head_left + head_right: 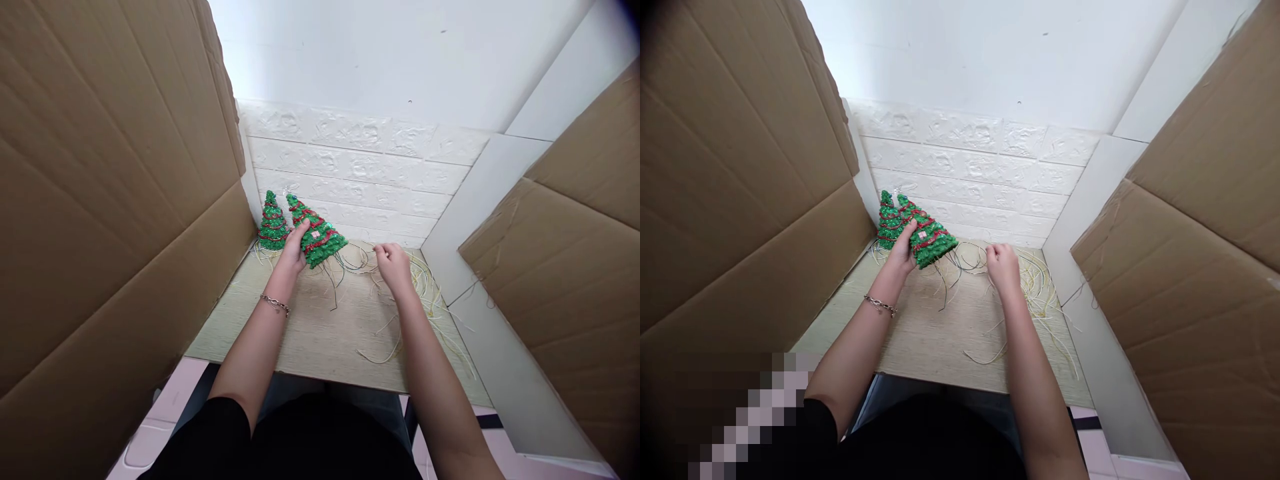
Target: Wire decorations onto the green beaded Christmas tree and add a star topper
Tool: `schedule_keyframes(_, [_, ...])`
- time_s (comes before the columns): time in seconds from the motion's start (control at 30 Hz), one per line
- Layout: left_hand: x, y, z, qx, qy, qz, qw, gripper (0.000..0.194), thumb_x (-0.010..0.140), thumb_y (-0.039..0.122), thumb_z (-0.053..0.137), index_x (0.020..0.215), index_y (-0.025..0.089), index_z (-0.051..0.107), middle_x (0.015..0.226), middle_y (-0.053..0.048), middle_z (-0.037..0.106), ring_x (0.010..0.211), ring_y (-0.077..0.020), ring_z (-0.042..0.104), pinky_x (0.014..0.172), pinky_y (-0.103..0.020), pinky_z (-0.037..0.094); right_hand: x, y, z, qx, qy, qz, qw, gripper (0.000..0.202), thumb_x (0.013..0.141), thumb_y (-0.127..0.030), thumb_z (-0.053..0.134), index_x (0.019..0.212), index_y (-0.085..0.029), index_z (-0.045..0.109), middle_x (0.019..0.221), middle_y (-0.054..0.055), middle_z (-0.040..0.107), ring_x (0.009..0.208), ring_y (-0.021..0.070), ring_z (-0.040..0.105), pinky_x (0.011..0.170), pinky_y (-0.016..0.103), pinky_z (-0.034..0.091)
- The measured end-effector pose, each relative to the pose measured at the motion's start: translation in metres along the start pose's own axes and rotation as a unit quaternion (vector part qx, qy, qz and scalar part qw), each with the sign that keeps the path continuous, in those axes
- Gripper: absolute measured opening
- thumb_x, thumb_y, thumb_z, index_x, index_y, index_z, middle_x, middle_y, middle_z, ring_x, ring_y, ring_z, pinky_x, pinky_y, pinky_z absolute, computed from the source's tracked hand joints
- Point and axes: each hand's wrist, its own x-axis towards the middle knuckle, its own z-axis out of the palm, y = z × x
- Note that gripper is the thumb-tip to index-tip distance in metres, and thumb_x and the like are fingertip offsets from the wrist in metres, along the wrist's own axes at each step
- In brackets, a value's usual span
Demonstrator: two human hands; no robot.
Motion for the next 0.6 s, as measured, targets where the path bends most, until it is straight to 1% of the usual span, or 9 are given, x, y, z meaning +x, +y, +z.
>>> schedule_keyframes(0.03, [0.002,0.000,-0.002,-0.013,0.014,0.001,1.000,0.042,0.053,0.040,0.078,0.086,0.018,0.064,0.081,-0.004,0.069,0.078,-0.0206,0.066,0.076,-0.035,0.054,0.002,0.009,-0.003,-0.037,-0.054,0.037,0.997,0.034,0.084,-0.033,0.042,0.061,-0.017,0.061,0.062,0.005,0.055,0.062,0.0171,0.051,0.062,0.030,0.040])
schedule_keyframes(0.1, [0.004,0.000,-0.005,-0.029,0.039,0.001,0.999,0.043,0.055,0.044,0.076,0.086,0.018,0.063,0.084,-0.005,0.069,0.083,-0.0220,0.065,0.079,-0.036,0.053,0.003,0.023,-0.007,-0.117,-0.171,0.091,0.974,0.035,0.079,-0.032,0.050,0.048,-0.018,0.052,0.049,0.001,0.047,0.049,0.0138,0.044,0.052,0.028,0.034])
schedule_keyframes(0.13, [0.006,0.001,-0.006,-0.034,0.046,0.001,0.998,0.043,0.055,0.046,0.076,0.086,0.018,0.063,0.086,-0.006,0.069,0.085,-0.0225,0.065,0.080,-0.036,0.053,0.003,0.029,-0.007,-0.147,-0.218,0.109,0.959,0.034,0.075,-0.032,0.056,0.045,-0.018,0.050,0.046,0.000,0.045,0.046,0.0127,0.041,0.050,0.027,0.032])
schedule_keyframes(0.2, [0.007,0.001,-0.009,-0.043,0.048,0.002,0.998,0.045,0.057,0.048,0.073,0.089,0.018,0.062,0.089,-0.006,0.068,0.089,-0.0224,0.064,0.084,-0.036,0.052,0.000,0.034,-0.004,-0.185,-0.282,0.130,0.932,0.032,0.067,-0.033,0.065,0.044,-0.019,0.049,0.044,0.000,0.045,0.042,0.0117,0.041,0.048,0.027,0.032])
schedule_keyframes(0.3, [0.008,0.002,-0.010,-0.062,0.047,-0.003,0.997,0.044,0.063,0.050,0.068,0.091,0.017,0.062,0.092,-0.006,0.068,0.093,-0.0218,0.063,0.089,-0.036,0.049,-0.003,0.033,0.002,-0.185,-0.336,0.158,0.910,0.026,0.062,-0.032,0.071,0.048,-0.018,0.053,0.045,0.000,0.049,0.046,0.0131,0.048,0.051,0.026,0.035])
schedule_keyframes(0.37, [0.008,0.002,-0.010,-0.077,0.053,-0.011,0.996,0.042,0.067,0.050,0.064,0.093,0.016,0.061,0.091,-0.007,0.068,0.093,-0.0220,0.063,0.091,-0.038,0.047,-0.003,0.031,0.005,-0.164,-0.359,0.187,0.899,0.020,0.062,-0.025,0.069,0.050,-0.018,0.055,0.046,0.001,0.051,0.053,0.0144,0.053,0.055,0.025,0.038])
schedule_keyframes(0.43, [0.008,0.002,-0.009,-0.086,0.059,-0.019,0.994,0.040,0.070,0.048,0.062,0.093,0.015,0.061,0.089,-0.007,0.068,0.092,-0.0221,0.063,0.092,-0.039,0.046,-0.002,0.029,0.006,-0.141,-0.369,0.209,0.894,0.017,0.063,-0.019,0.066,0.050,-0.017,0.055,0.046,0.002,0.050,0.057,0.0148,0.054,0.057,0.024,0.038])
schedule_keyframes(0.5, [0.008,0.002,-0.008,-0.093,0.057,-0.021,0.994,0.036,0.071,0.046,0.061,0.091,0.016,0.062,0.086,-0.006,0.068,0.090,-0.0216,0.064,0.093,-0.039,0.046,-0.002,0.028,0.005,-0.122,-0.374,0.217,0.893,0.020,0.062,-0.014,0.062,0.046,-0.017,0.051,0.043,0.000,0.046,0.053,0.0137,0.052,0.054,0.024,0.035])
schedule_keyframes(0.6, [0.006,0.002,-0.006,-0.088,0.038,-0.038,0.995,0.034,0.071,0.047,0.061,0.085,0.016,0.063,0.081,-0.005,0.069,0.087,-0.0216,0.065,0.092,-0.037,0.047,-0.001,0.027,-0.001,-0.065,-0.382,0.224,0.894,0.023,0.063,-0.013,0.058,0.045,-0.018,0.043,0.040,-0.004,0.037,0.042,0.0095,0.040,0.046,0.023,0.028])
